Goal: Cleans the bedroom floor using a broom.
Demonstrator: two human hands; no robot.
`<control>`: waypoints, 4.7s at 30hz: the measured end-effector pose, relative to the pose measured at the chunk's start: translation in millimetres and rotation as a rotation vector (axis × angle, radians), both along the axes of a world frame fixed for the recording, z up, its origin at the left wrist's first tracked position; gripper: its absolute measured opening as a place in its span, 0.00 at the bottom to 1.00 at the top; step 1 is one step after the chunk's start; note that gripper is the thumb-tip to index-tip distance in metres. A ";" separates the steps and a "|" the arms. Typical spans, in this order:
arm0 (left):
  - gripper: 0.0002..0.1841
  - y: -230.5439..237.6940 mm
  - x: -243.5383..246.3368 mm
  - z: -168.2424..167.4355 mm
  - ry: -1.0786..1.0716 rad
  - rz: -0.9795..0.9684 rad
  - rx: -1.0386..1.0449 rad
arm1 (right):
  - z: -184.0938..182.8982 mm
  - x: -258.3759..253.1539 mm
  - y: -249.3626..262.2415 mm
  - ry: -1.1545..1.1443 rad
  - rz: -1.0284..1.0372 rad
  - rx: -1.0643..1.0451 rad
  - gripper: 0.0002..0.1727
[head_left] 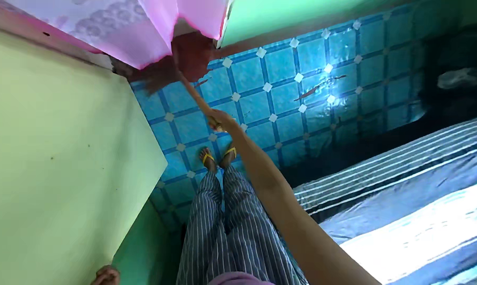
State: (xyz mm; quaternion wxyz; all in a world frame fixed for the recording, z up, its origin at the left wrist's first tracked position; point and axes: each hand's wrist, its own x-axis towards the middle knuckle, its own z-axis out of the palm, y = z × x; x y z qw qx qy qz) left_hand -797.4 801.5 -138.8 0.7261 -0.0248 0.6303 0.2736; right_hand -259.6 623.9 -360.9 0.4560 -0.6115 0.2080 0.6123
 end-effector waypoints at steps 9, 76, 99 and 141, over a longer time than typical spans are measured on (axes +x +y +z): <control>0.20 -14.1 16.4 1.7 0.011 0.031 0.067 | 89.5 -114.6 -255.8 0.218 -0.381 -0.208 0.19; 0.24 -89.3 286.1 -131.9 0.565 -2.106 0.202 | 118.5 -149.2 -271.1 0.105 -0.530 -0.328 0.34; 0.24 -47.6 276.6 -137.1 0.670 -1.940 0.049 | 7.7 105.8 -244.8 -0.274 0.148 -0.552 0.36; 0.23 -81.6 343.8 -142.9 0.556 -1.967 0.093 | 164.3 -181.6 -279.8 0.055 -0.507 -0.363 0.34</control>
